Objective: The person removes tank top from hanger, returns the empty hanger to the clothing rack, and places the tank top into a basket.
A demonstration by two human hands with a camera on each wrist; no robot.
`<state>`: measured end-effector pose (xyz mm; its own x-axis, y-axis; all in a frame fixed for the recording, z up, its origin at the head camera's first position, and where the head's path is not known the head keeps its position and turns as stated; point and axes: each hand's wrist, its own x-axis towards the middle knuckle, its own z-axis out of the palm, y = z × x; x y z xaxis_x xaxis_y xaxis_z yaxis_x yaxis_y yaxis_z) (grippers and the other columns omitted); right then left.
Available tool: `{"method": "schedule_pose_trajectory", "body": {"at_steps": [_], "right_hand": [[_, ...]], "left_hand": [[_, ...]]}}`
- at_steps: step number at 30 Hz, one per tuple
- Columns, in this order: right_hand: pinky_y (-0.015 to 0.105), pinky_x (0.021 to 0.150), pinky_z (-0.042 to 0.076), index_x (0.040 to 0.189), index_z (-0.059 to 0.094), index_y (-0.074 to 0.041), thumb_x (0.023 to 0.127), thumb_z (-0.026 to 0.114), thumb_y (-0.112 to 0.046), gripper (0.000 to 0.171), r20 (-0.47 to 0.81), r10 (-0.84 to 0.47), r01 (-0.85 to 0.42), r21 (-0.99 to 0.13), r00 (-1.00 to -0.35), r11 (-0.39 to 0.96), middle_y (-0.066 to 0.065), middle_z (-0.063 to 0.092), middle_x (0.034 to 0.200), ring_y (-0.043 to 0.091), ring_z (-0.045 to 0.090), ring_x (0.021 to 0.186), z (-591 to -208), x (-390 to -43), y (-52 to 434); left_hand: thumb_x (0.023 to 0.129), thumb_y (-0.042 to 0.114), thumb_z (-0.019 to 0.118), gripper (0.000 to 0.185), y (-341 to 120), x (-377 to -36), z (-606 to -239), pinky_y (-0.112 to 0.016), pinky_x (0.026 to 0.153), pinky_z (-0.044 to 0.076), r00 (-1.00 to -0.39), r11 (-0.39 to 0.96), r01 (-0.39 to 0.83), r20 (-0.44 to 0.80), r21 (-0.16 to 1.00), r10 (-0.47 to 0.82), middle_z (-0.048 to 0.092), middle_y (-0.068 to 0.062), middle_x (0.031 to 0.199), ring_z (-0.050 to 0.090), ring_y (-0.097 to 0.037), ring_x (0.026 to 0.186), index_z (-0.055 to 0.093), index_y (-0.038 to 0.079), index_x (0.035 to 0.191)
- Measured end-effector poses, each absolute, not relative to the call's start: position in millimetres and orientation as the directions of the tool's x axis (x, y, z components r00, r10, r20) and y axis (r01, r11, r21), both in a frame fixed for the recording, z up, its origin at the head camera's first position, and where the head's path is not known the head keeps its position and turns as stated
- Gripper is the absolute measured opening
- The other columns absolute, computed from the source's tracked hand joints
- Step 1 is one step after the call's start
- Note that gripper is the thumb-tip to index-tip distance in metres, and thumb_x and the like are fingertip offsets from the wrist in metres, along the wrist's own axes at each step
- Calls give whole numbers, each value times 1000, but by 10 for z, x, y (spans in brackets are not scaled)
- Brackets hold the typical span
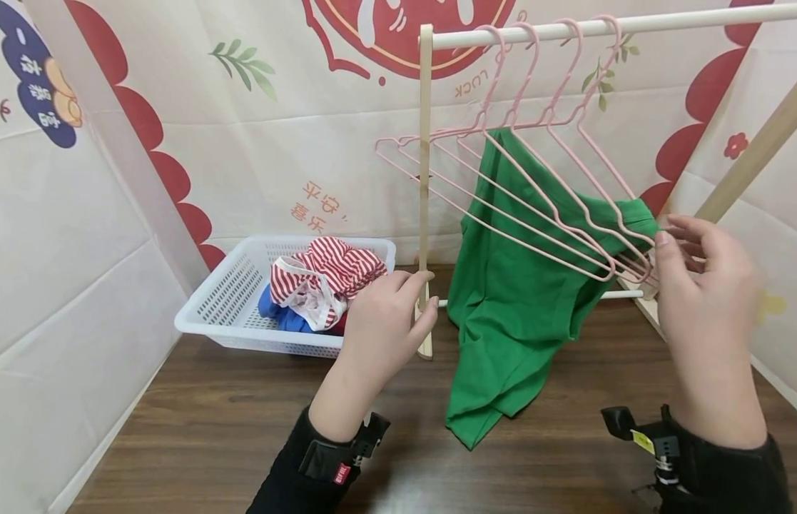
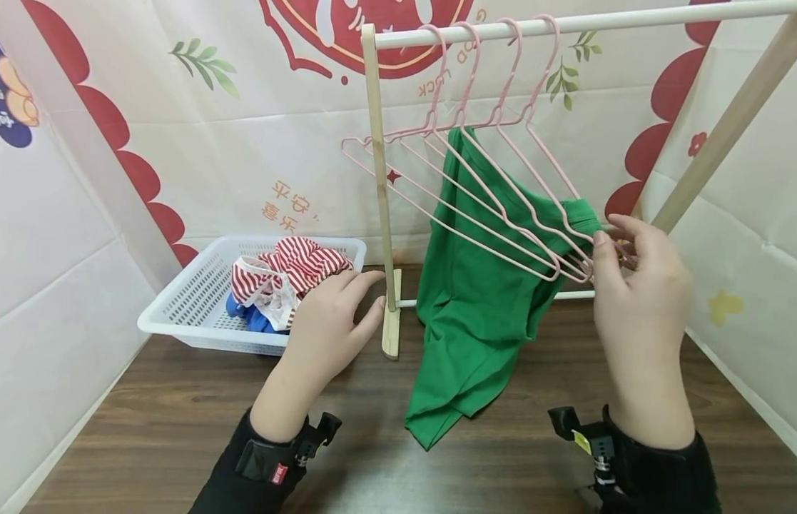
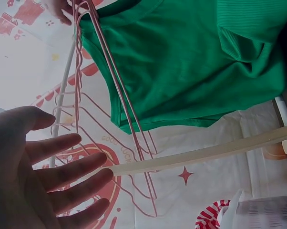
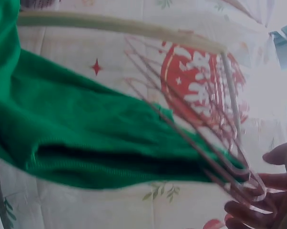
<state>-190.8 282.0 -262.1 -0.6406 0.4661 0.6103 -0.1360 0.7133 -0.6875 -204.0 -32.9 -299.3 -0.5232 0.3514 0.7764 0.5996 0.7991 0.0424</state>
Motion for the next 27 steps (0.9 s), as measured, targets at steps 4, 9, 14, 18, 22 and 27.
{"method": "schedule_pose_trajectory", "body": {"at_steps": [4, 9, 14, 18, 22, 27], "right_hand": [[15, 72, 39, 131, 62, -14, 100, 50, -37, 41, 542, 502, -98, -739, -673, 667, -7, 62, 102, 0, 49, 87, -2621, -1948, 2936], [4, 57, 40, 129, 63, -6, 100, 52, -35, 42, 494, 446, -120, -759, -746, 640, -24, 53, 82, -8, 52, 68, -2625, -1943, 3040], [5, 56, 44, 130, 59, 0, 101, 50, -33, 45, 478, 359, -145, -737, -802, 660, -24, 53, 80, -12, 54, 63, -2627, -1947, 3117], [9, 51, 44, 124, 62, 2, 100, 52, -33, 43, 468, 307, -167, -731, -829, 662, -22, 54, 74, -6, 54, 56, -2635, -1956, 3186], [11, 50, 43, 113, 64, 2, 100, 54, -31, 38, 469, 238, -197, -703, -850, 683, -15, 56, 64, -1, 52, 55, -2641, -1945, 3241], [13, 49, 38, 112, 67, 1, 101, 51, -34, 40, 497, 216, -189, -643, -841, 742, -12, 56, 61, -2, 47, 57, -2624, -1937, 3237]], "left_hand": [[89, 24, 66, 27, -327, -2043, -2996, -34, 66, 53, -526, 802, 596, 774, 39, 353, 68, -5, 94, 65, -20, 83, 71, 10, 112], [90, 25, 64, 27, -340, -2044, -2997, -34, 67, 53, -539, 805, 592, 762, 40, 359, 69, -4, 95, 65, -20, 83, 70, 11, 113], [91, 25, 63, 28, -351, -2051, -2993, -35, 67, 53, -548, 803, 594, 753, 43, 364, 69, -4, 95, 65, -20, 82, 70, 11, 113], [91, 26, 63, 28, -358, -2054, -2987, -35, 67, 53, -553, 801, 596, 748, 48, 367, 69, -4, 96, 66, -20, 82, 70, 11, 114], [91, 26, 63, 28, -364, -2054, -2985, -35, 68, 54, -567, 804, 593, 736, 52, 371, 69, -4, 96, 66, -20, 83, 70, 11, 114], [92, 27, 62, 29, -368, -2063, -2991, -36, 70, 53, -582, 812, 582, 723, 51, 371, 69, -4, 97, 66, -20, 85, 69, 12, 115]]}}
